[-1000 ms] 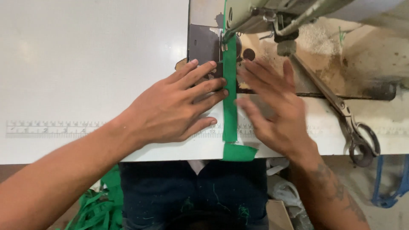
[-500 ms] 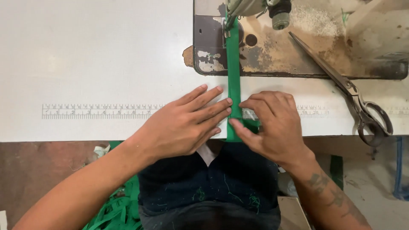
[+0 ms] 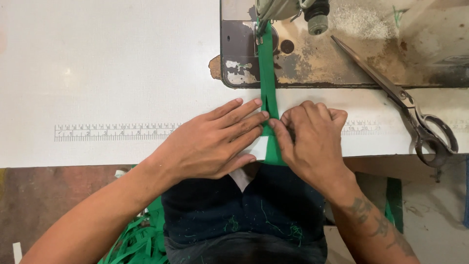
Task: Sewing green fabric strips using an industrial sewing machine and cutting them with scissors.
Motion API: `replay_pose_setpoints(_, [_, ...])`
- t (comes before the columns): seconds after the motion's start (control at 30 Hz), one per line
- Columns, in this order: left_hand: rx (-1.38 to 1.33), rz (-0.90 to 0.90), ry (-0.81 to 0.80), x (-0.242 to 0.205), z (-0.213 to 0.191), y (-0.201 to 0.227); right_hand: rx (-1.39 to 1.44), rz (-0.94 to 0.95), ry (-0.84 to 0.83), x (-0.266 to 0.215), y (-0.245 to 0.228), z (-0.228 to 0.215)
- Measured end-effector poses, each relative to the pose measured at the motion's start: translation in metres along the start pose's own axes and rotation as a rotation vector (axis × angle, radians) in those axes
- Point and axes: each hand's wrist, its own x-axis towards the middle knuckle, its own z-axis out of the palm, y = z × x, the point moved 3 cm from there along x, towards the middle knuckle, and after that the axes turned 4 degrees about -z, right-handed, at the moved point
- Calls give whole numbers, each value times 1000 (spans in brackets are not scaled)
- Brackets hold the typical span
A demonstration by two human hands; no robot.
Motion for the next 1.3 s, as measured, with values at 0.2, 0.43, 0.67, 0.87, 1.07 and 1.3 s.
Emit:
replay_pose_setpoints(0.2, [-122,-15,-32,0,6,2,278,103,-31,4,10,-4])
replay_pose_setpoints(0.43, [-150,-56,-95,1,6,-7,185,17,-12,4,8,-4])
replay_pose_setpoints(0.67, [-174,-152,-140,-1,0,-18,259,33,-25,6,12,-3])
replay_pose_setpoints(0.87, [-183,-133,-160,-3,6,-2,287,27,-20,5,13,-2])
replay_pose_setpoints(1.07, [-70,-58,-115,1,5,-2,288,33,-29,8,11,-5])
replay_pose_setpoints(1.3, [-41,-32,-85,1,6,5,160,-145,44,16,29,-20])
